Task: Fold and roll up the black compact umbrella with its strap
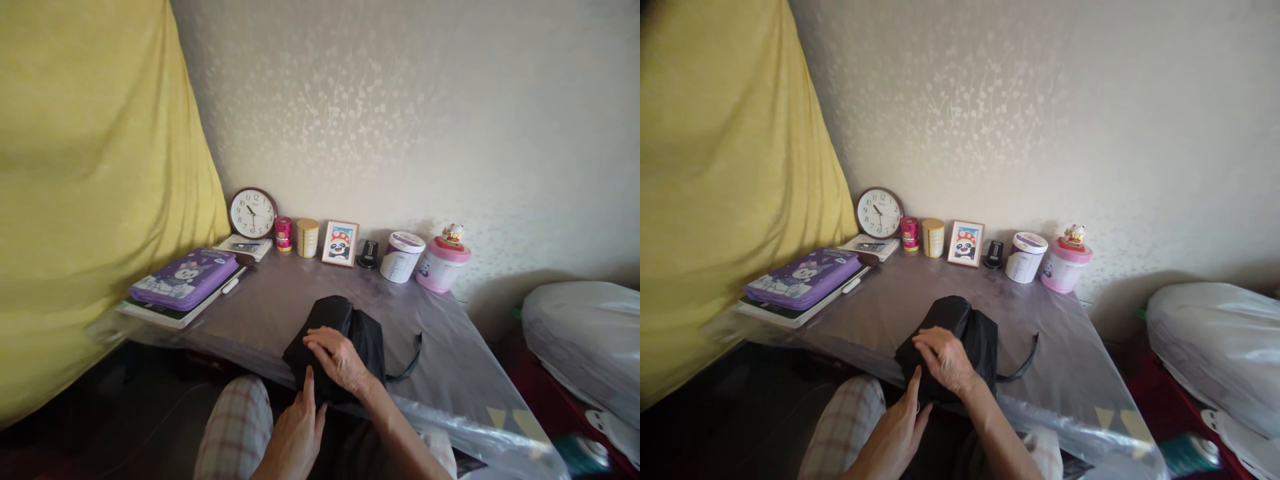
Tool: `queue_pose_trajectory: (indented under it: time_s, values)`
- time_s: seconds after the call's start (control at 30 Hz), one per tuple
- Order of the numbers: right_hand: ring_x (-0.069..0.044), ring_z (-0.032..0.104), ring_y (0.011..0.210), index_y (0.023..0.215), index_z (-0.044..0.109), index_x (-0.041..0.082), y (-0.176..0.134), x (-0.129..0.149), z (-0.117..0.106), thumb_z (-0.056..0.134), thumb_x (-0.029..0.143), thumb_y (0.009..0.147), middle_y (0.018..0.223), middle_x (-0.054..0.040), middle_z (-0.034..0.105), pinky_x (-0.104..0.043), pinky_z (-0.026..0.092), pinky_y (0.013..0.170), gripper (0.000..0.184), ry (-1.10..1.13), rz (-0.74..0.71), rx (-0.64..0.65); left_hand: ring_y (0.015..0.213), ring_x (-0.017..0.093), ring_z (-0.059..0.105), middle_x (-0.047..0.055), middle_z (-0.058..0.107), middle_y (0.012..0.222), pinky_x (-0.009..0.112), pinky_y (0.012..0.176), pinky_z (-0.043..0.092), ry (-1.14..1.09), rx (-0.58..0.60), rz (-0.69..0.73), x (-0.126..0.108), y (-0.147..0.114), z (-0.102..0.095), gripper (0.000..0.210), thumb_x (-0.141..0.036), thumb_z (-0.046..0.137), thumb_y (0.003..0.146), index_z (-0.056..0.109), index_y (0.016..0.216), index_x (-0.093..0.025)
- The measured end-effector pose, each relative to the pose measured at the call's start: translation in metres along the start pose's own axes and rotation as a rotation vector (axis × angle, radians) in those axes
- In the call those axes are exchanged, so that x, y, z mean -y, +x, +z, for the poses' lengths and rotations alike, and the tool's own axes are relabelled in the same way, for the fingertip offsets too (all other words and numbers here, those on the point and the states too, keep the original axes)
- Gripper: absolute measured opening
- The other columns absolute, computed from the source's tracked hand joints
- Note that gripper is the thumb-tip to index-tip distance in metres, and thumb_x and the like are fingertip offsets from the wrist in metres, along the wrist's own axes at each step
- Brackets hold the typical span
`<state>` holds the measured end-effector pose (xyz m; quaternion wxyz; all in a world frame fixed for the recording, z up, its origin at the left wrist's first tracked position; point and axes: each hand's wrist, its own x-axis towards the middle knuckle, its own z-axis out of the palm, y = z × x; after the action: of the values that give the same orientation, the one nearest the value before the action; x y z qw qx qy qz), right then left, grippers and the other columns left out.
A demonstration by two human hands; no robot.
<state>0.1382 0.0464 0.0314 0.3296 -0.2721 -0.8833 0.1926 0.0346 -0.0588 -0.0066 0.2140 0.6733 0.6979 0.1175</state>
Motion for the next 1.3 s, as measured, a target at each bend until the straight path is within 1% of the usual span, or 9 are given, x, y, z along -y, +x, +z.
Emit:
queue_pose_trajectory:
  time_s: [0.1, 0.23, 0.5, 0.63, 0.73, 0.8, 0.97, 1.17, 1.3]
  values:
    - [-0.018, 0.047, 0.117, 0.102, 0.063, 0.021, 0.003, -0.030, -0.004, 0.047, 0.027, 0.088, 0.110, -0.0042, 0.064, -0.041, 0.025, 0.105, 0.022, -0.171, 0.046, -0.084, 0.090, 0.020, 0.064, 0.016, 0.060, 0.113, 0.026, 0.074, 0.047, -0.003, 0.014, -0.010, 0.000, -0.001, 0.000, 0.055, -0.026, 0.031, 0.093, 0.013, 0.141, -0.007]
    - [-0.022, 0.042, 0.122, 0.105, 0.063, 0.022, 0.008, -0.056, -0.002, 0.049, 0.030, 0.087, 0.119, -0.0065, 0.059, -0.047, 0.024, 0.104, 0.024, -0.289, 0.113, -0.096, 0.094, 0.020, 0.062, 0.017, 0.058, 0.117, 0.028, 0.079, 0.047, -0.037, 0.025, -0.003, 0.002, 0.000, 0.001, 0.055, -0.026, 0.030, 0.092, 0.014, 0.141, -0.007]
    - [-0.021, 0.040, 0.123, 0.102, 0.064, 0.028, 0.017, -0.060, 0.009, 0.050, 0.031, 0.086, 0.120, -0.0024, 0.058, -0.048, 0.021, 0.104, 0.022, -0.332, 0.219, -0.070, 0.101, 0.020, 0.060, 0.017, 0.059, 0.114, 0.027, 0.083, 0.045, -0.161, -0.017, 0.025, 0.006, 0.000, 0.002, 0.057, -0.026, 0.030, 0.091, 0.010, 0.141, -0.006]
    - [-0.021, 0.038, 0.125, 0.102, 0.065, 0.030, 0.015, -0.061, 0.011, 0.049, 0.030, 0.086, 0.122, -0.0025, 0.057, -0.049, 0.020, 0.104, 0.022, -0.328, 0.249, -0.059, 0.100, 0.015, 0.059, 0.010, 0.060, 0.115, 0.023, 0.085, 0.043, -0.271, -0.039, 0.112, 0.007, 0.000, -0.001, 0.068, -0.021, 0.033, 0.089, -0.007, 0.143, -0.017]
    - [-0.022, 0.037, 0.125, 0.102, 0.065, 0.030, 0.015, -0.060, 0.011, 0.048, 0.030, 0.087, 0.123, -0.0019, 0.056, -0.050, 0.021, 0.104, 0.023, -0.323, 0.275, -0.047, 0.100, 0.015, 0.059, 0.008, 0.060, 0.115, 0.023, 0.085, 0.043, -0.327, 0.000, 0.126, 0.008, 0.003, -0.005, 0.069, -0.021, 0.036, 0.087, -0.005, 0.143, -0.022]
    - [-0.022, 0.038, 0.125, 0.101, 0.065, 0.030, 0.015, -0.059, 0.011, 0.048, 0.029, 0.087, 0.122, -0.0013, 0.056, -0.050, 0.021, 0.103, 0.022, -0.325, 0.289, -0.043, 0.094, 0.015, 0.062, 0.007, 0.063, 0.106, 0.023, 0.080, 0.045, -0.390, 0.030, 0.113, 0.009, 0.004, -0.006, 0.068, -0.020, 0.036, 0.087, -0.002, 0.143, -0.023]
    - [-0.021, 0.039, 0.124, 0.099, 0.065, 0.030, 0.016, -0.055, 0.014, 0.049, 0.027, 0.086, 0.120, -0.0015, 0.058, -0.049, 0.022, 0.104, 0.021, -0.311, 0.287, -0.073, 0.039, 0.011, 0.055, -0.005, 0.057, 0.057, 0.017, 0.041, 0.040, -0.537, 0.183, 0.015, 0.007, 0.005, -0.007, 0.062, -0.027, 0.028, 0.092, -0.007, 0.143, -0.023]
    - [-0.018, 0.049, 0.116, 0.101, 0.064, 0.022, 0.005, -0.067, 0.001, 0.049, 0.026, 0.085, 0.114, -0.0052, 0.061, -0.039, 0.036, 0.100, 0.023, -0.074, 0.265, -0.264, 0.037, 0.009, 0.053, -0.007, 0.051, 0.050, 0.013, 0.036, 0.037, -0.517, 0.176, 0.030, 0.007, 0.004, -0.004, 0.060, -0.028, 0.027, 0.093, -0.006, 0.142, -0.024]
    - [-0.018, 0.056, 0.105, 0.102, 0.064, 0.022, -0.021, -0.077, -0.023, 0.042, 0.023, 0.086, 0.109, -0.0061, 0.063, -0.037, 0.042, 0.094, 0.027, -0.105, 0.383, -0.408, 0.035, 0.009, 0.052, -0.007, 0.050, 0.050, 0.012, 0.034, 0.036, -0.492, 0.179, 0.012, 0.005, 0.003, -0.004, 0.059, -0.028, 0.025, 0.094, -0.009, 0.142, -0.025]
